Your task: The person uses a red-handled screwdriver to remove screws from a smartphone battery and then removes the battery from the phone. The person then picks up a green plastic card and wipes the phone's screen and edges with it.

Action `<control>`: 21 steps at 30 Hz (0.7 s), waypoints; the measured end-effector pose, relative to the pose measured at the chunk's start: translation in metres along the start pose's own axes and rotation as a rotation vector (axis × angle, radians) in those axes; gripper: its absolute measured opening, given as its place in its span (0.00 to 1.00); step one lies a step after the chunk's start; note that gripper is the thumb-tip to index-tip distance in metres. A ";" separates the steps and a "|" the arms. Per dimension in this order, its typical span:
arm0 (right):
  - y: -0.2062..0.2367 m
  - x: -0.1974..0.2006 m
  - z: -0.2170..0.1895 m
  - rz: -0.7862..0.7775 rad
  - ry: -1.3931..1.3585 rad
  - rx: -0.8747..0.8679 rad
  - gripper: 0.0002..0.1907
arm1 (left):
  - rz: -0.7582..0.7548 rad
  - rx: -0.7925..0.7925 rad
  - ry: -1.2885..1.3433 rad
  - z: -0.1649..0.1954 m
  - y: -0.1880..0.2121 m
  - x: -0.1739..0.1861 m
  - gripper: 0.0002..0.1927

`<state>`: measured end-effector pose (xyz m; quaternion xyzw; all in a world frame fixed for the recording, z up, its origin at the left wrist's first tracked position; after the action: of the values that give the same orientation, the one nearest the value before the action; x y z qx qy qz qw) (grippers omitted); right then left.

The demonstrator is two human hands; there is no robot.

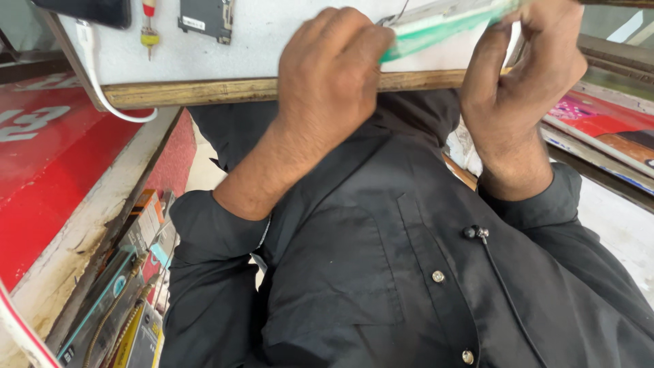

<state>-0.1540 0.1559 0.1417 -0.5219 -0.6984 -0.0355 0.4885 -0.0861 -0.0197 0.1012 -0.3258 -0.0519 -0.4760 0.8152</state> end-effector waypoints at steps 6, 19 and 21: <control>0.000 -0.004 -0.011 -0.017 0.016 -0.002 0.09 | 0.079 -0.056 0.060 0.018 -0.010 -0.011 0.12; 0.001 -0.012 -0.029 0.034 -0.267 0.192 0.18 | -0.001 -0.039 0.001 0.026 0.006 0.007 0.19; 0.007 -0.017 -0.020 0.058 -0.248 0.137 0.12 | -0.016 -0.036 -0.001 0.028 0.008 0.009 0.18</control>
<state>-0.1362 0.1363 0.1371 -0.5076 -0.7390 0.0911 0.4335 -0.0685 -0.0071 0.1225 -0.3402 -0.0464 -0.4834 0.8053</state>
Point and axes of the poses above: each hand's wrist, its own y-axis away from the middle knuckle, its own x-axis out of the back of the hand, z = x × y, the point moved 10 cm from there along -y, towards the middle knuckle, and after that the axes turned 12 degrees about z, right-handed, at the moved point
